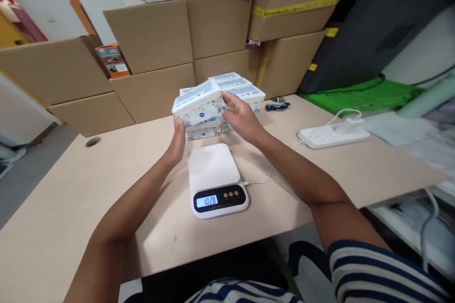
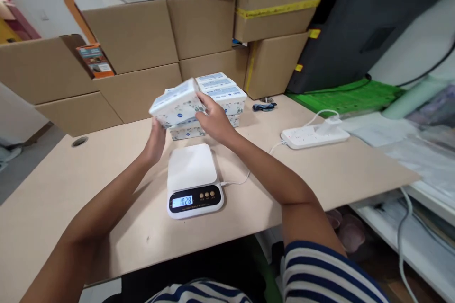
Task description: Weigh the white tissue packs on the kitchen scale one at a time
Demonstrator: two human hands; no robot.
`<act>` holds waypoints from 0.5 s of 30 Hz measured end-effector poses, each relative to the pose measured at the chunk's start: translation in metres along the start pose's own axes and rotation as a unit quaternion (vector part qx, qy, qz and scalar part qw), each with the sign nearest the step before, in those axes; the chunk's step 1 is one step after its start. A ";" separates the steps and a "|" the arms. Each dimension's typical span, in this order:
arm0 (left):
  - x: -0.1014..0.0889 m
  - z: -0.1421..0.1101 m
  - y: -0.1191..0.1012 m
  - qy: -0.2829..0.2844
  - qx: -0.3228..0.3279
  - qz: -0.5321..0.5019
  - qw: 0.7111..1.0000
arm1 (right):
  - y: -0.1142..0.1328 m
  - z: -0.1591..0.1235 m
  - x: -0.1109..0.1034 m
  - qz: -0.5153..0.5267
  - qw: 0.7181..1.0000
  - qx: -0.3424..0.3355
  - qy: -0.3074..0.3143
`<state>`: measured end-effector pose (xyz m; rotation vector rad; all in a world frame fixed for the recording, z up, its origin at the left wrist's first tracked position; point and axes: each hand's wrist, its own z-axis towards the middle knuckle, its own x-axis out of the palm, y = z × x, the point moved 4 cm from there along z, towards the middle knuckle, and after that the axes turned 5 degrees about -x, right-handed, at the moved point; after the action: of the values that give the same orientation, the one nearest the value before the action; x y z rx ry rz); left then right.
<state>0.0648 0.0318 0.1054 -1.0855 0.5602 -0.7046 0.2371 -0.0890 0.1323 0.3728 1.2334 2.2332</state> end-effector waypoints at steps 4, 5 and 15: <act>-0.006 -0.066 -0.028 0.079 -0.004 0.095 0.992 | 0.035 -0.045 -0.018 -0.043 0.994 -0.100 0.027; -0.008 -0.085 -0.028 0.102 -0.029 0.097 0.990 | 0.033 -0.060 -0.020 -0.059 0.993 -0.093 0.037; -0.012 -0.148 0.011 0.168 -0.098 0.108 0.975 | -0.036 -0.137 -0.024 -0.131 0.990 -0.026 0.047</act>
<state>-0.0466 -0.0433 0.0413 -1.0734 1.0399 -0.6540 0.2019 -0.1816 0.0289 0.0788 1.1941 2.0717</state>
